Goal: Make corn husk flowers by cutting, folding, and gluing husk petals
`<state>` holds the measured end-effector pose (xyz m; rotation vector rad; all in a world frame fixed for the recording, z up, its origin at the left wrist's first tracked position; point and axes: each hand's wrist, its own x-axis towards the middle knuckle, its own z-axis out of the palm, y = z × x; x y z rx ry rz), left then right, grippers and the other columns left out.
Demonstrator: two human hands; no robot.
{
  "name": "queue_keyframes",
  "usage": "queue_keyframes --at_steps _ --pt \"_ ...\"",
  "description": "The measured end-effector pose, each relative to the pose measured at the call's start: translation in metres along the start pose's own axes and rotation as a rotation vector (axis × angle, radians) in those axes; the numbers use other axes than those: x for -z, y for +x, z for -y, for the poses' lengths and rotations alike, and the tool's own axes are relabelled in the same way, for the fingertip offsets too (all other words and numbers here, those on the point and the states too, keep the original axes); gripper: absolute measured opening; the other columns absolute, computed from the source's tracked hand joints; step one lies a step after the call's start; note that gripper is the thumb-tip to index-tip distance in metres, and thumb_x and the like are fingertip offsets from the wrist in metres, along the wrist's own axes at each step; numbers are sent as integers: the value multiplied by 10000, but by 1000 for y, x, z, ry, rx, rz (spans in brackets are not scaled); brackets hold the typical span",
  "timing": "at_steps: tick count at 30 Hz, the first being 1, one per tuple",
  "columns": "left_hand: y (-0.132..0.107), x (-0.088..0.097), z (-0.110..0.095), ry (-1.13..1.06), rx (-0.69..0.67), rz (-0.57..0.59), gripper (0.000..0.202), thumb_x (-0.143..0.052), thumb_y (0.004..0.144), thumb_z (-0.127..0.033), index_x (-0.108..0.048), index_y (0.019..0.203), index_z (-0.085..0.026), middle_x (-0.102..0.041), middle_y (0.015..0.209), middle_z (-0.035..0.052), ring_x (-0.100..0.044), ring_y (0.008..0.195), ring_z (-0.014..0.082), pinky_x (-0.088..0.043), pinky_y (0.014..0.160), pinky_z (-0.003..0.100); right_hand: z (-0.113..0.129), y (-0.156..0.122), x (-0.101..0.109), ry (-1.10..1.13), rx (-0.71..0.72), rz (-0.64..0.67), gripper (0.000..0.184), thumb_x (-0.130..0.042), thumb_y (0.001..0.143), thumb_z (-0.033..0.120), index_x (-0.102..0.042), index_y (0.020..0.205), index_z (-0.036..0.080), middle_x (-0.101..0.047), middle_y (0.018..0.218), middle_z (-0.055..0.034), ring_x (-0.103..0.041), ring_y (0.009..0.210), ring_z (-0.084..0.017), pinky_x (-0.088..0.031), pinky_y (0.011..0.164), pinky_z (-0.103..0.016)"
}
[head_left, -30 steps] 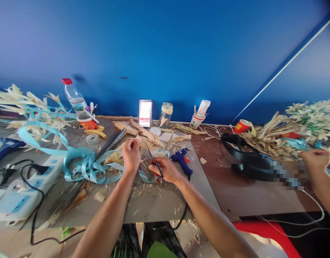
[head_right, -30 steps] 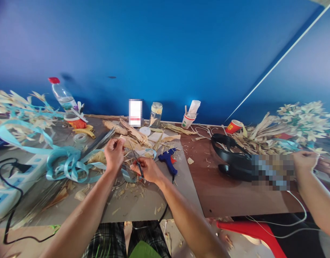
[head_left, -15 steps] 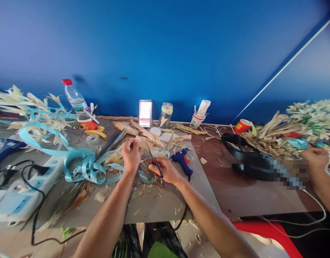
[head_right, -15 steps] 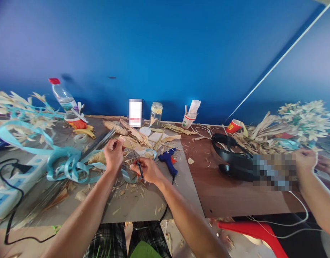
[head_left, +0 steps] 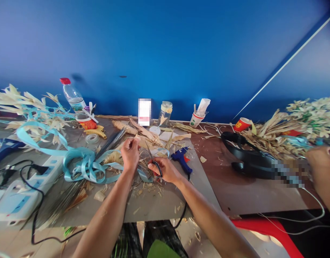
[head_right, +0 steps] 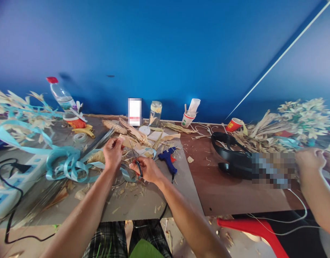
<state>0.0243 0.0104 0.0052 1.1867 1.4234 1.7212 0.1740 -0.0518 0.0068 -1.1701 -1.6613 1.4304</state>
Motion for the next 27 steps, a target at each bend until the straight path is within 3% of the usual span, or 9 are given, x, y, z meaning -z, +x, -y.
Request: queue_keyframes --at_steps 13,27 --pt "7 3 9 26 38 45 378 -479 824 -478 -493 596 -177 -455 471 -26 -393 411 95 -305 408 217 1 -3 5 -32 23 23 372 -604 774 514 -585 826 147 -419 527 58 -364 454 -66 -315 420 -185" --pt "11 8 7 -4 10 109 362 -503 823 -474 -484 615 -179 -432 488 -31 -373 447 93 -266 424 215 -3 -4 3 -11 -36 58 363 -646 734 522 -570 810 174 -426 539 62 -414 433 -74 -362 419 -194"
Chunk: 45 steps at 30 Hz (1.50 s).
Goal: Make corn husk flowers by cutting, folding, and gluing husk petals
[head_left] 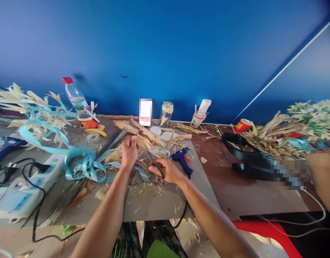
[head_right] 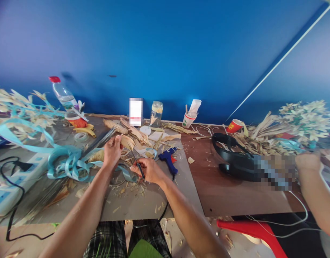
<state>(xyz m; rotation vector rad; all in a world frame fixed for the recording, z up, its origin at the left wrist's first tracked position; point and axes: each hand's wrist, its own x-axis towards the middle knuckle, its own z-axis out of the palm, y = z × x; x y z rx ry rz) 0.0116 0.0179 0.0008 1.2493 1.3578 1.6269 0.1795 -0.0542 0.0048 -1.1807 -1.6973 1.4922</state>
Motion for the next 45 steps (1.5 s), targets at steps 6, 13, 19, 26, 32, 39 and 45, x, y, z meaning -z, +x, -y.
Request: queue_keyframes --at_steps 6,13,19,26,32,39,45 --pt "1 1 -2 84 -51 -8 371 -496 834 -443 -453 575 -182 -416 469 -33 -366 440 91 -263 428 218 -1 0 0 -63 25 0 355 -637 745 519 -573 796 174 -421 536 60 -403 443 -73 -337 419 -188" --pt "1 2 -5 58 -39 3 391 -504 829 -460 -458 565 -176 -408 478 -32 -367 449 91 -274 434 217 -1 -1 1 -96 15 11 367 -631 746 527 -567 794 168 -426 546 58 -396 453 -70 -329 427 -182" --pt "3 2 -5 -36 26 38 412 -511 814 -501 -452 561 -180 -387 472 -35 -342 436 85 -253 413 219 1 -1 1 -156 63 -25 369 -626 750 527 -565 756 163 -417 527 60 -368 457 -65 -286 428 -180" --pt "2 0 -8 -171 90 62 353 -575 768 -503 -519 655 -174 -415 485 -49 -351 405 71 -278 391 205 1 -1 1 -184 51 -26 373 -620 751 531 -565 748 162 -426 517 59 -372 452 -65 -277 425 -180" --pt "2 -4 -8 -303 100 -32 306 -662 701 -435 -503 700 -173 -418 472 -79 -325 389 50 -257 388 187 4 -2 1 -221 68 -27 366 -632 751 510 -575 747 149 -396 526 62 -337 467 -55 -249 428 -174" --pt "4 -4 -7 -386 137 -28 328 -692 663 -413 -466 640 -175 -401 479 -81 -310 408 43 -236 403 194 0 1 -1 -144 22 -25 371 -652 727 515 -595 773 152 -469 536 50 -427 445 -73 -310 417 -182" --pt "4 -3 -6 -376 139 -7 327 -691 661 -422 -486 643 -168 -428 495 -71 -316 412 44 -236 406 200 -5 2 -2 -54 -11 -25 380 -672 706 515 -596 798 154 -522 552 43 -482 446 -87 -337 412 -185"
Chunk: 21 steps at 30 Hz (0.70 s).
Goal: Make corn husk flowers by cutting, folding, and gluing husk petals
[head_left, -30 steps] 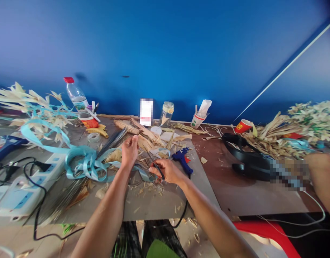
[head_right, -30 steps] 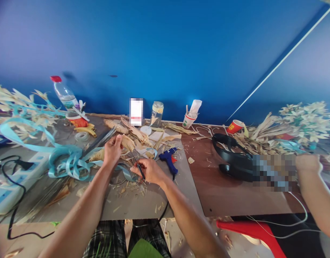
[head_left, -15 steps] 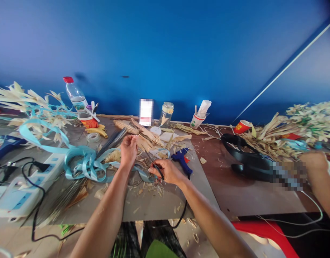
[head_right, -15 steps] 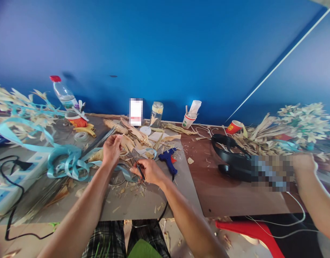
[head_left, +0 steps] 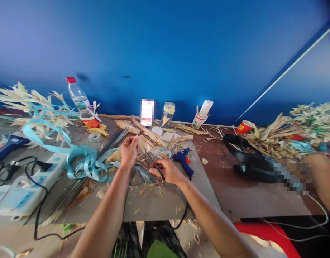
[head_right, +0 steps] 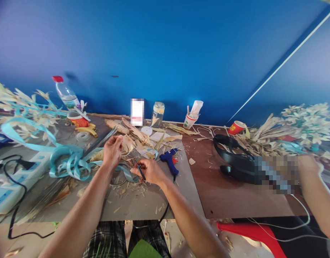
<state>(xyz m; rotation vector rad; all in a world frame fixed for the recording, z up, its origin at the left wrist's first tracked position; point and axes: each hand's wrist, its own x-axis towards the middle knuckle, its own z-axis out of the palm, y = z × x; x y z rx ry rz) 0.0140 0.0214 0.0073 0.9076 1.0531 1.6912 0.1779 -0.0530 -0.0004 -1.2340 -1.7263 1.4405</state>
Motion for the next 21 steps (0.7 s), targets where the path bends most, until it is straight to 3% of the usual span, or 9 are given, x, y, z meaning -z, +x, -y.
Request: queue_keyframes --at_steps 9,16,21 --pt "-6 -4 3 34 23 23 323 -682 681 -430 -500 652 -165 -417 510 -70 -334 432 49 -252 411 198 3 1 0 35 2 -18 342 -672 713 483 -575 772 160 -477 533 52 -452 433 -83 -359 416 -189" --pt "-7 -6 4 -61 65 34 326 -710 661 -396 -476 640 -170 -386 484 -84 -288 402 39 -212 393 197 3 -1 2 -46 55 -41 341 -671 719 477 -577 749 151 -431 539 53 -378 460 -61 -304 422 -173" --pt "-8 -6 1 -91 75 51 338 -720 656 -395 -475 633 -164 -373 471 -88 -282 387 30 -206 381 184 5 -1 0 5 23 -23 374 -663 710 517 -564 746 158 -432 535 54 -405 445 -71 -339 413 -181"
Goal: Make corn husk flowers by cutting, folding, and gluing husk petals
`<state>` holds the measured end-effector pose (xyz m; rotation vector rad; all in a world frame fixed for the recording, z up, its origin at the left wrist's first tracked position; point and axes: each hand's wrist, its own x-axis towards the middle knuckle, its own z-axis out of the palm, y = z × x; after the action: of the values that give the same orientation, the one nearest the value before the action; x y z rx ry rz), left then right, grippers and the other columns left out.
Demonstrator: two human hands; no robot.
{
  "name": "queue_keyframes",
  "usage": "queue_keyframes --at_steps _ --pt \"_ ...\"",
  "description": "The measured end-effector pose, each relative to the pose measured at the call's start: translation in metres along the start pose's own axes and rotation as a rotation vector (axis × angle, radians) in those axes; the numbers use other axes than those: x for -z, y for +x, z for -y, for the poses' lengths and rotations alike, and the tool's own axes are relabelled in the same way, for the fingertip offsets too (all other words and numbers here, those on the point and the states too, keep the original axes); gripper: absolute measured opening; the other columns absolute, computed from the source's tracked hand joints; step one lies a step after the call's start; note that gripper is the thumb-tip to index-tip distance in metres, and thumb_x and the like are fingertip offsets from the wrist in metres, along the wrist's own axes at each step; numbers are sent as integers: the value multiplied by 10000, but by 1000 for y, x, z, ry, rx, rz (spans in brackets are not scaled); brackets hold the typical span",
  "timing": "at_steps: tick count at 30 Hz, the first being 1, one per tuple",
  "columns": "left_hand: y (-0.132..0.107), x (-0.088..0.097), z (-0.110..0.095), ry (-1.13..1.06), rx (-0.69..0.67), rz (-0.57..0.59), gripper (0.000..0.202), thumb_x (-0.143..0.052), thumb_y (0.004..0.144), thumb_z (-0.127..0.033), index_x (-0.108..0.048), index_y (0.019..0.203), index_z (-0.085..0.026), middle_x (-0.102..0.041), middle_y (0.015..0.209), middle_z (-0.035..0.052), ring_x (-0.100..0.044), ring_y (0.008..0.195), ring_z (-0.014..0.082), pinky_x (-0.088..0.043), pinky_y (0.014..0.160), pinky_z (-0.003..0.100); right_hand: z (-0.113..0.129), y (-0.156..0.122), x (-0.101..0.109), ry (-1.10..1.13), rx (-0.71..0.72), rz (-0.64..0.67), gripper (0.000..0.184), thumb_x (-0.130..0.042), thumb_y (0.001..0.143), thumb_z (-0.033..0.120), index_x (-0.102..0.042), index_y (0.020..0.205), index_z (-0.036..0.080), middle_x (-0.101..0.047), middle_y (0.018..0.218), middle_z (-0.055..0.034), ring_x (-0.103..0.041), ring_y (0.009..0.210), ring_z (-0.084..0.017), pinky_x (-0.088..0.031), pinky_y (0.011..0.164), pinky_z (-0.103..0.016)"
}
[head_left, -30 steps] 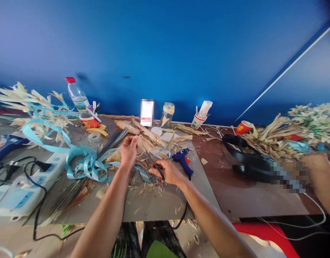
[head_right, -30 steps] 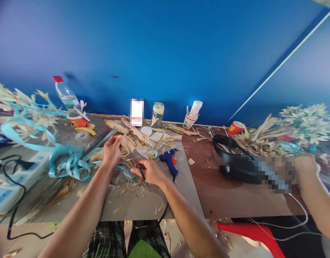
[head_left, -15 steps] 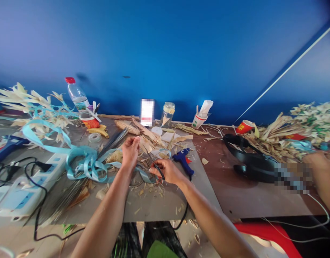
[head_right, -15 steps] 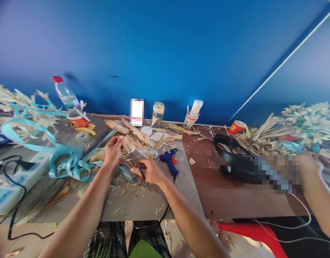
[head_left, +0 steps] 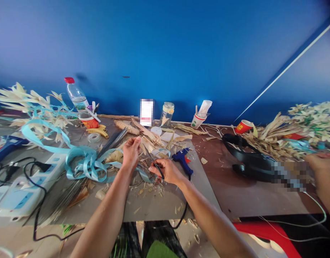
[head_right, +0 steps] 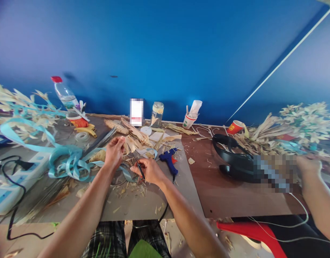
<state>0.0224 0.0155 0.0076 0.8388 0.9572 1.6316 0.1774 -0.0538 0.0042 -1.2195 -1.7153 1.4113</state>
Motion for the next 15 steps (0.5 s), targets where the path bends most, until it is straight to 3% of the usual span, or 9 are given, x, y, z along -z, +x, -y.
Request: queue_keyframes --at_steps 15 --pt "0 0 2 11 -9 -22 345 -708 668 -426 -490 637 -160 -396 462 -82 -311 376 31 -236 374 169 6 0 4 27 -31 31 344 -689 700 472 -571 743 152 -472 537 50 -441 433 -73 -331 403 -179"
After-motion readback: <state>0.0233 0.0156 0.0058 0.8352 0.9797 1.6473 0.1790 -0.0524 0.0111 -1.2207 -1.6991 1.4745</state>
